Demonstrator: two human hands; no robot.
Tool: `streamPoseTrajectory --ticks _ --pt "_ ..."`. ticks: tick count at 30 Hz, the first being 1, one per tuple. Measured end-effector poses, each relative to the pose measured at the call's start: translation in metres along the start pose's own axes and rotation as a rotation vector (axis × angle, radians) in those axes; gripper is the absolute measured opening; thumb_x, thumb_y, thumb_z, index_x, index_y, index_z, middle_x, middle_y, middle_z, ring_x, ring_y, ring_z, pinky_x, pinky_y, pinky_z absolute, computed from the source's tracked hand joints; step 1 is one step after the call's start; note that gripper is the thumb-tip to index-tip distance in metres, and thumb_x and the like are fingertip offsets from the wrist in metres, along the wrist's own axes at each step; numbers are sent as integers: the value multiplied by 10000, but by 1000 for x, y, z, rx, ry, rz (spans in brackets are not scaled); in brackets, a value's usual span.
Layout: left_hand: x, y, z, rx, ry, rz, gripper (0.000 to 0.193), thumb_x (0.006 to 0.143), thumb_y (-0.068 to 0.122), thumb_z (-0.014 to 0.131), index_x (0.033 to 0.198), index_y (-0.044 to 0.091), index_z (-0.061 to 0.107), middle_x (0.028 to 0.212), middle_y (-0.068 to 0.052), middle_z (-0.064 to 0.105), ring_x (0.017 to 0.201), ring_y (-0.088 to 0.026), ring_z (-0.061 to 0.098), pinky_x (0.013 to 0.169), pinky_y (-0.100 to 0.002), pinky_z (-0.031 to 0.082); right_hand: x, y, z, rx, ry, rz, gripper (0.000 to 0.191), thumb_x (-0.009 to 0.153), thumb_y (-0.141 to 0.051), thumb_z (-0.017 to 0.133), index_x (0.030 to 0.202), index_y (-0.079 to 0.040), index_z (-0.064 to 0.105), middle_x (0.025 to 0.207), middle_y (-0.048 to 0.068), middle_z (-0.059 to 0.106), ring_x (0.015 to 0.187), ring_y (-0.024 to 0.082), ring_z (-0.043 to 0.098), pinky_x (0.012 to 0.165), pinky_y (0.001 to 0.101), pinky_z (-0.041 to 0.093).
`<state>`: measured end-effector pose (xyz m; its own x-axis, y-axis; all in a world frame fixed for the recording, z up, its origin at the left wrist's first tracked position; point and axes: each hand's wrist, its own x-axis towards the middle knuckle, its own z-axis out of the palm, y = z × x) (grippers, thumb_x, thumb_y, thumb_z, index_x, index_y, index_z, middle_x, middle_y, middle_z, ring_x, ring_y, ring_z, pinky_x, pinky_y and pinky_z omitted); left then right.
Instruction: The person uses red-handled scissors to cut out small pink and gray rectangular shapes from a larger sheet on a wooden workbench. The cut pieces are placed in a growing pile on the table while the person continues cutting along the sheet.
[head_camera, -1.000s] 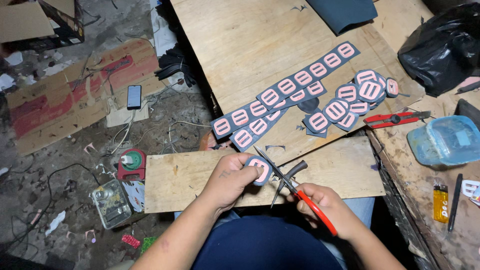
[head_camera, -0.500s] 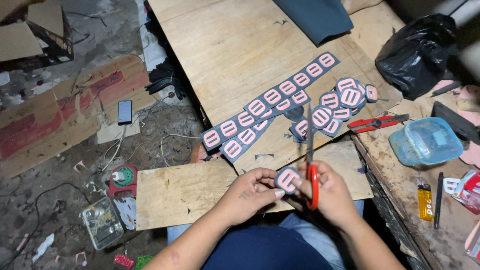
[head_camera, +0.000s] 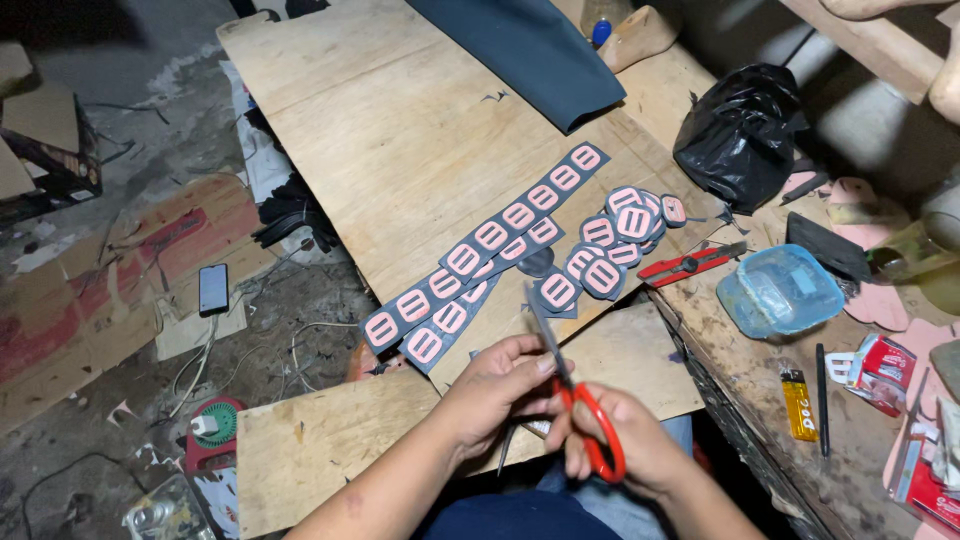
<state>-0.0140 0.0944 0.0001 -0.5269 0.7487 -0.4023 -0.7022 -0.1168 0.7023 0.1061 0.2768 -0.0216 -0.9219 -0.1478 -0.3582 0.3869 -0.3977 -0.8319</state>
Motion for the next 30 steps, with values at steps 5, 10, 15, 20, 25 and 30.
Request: streamPoseTrajectory --ticks 5,10,15,20,25,30 --pt "-9 10 -5 -156 275 185 300 946 231 624 1159 19 635 1019 -120 761 923 -194 732 845 -352 590 -14 23 3 265 -250 177 471 1002 -388 570 1168 50 607 837 196 729 566 187 692 494 268 549" --pt "1 21 -39 161 557 490 276 1018 233 614 1127 -15 667 1026 -131 747 901 -189 693 839 -312 560 -10 33 -3 203 -129 111 394 1009 -302 591 1170 58 595 814 182 714 572 191 685 487 268 537" --pt "27 12 -21 995 496 688 254 968 231 666 1078 10 727 972 -133 765 893 -219 734 820 -341 564 -9 34 5 290 125 -100 415 1012 -300 501 1172 67 611 793 141 676 571 173 665 496 263 528" --pt "75 19 5 1078 571 625 367 845 213 763 1116 -15 668 931 -156 702 814 -265 672 734 -377 529 -17 24 4 312 228 -170 397 1023 -279 488 1179 65 610 814 127 656 599 170 659 511 266 517" --pt "96 19 -3 854 578 500 280 875 131 708 1102 -31 687 814 -79 713 735 -173 671 704 -318 547 -22 22 -4 281 256 -176 386 1014 -283 526 1177 55 615 815 126 657 610 166 663 523 259 522" --pt "56 1 -20 471 463 417 245 941 93 623 1128 -53 682 838 -66 703 717 -121 645 658 -260 529 -7 15 1 252 371 -114 290 933 -184 631 1147 11 610 905 148 715 651 179 683 561 274 546"
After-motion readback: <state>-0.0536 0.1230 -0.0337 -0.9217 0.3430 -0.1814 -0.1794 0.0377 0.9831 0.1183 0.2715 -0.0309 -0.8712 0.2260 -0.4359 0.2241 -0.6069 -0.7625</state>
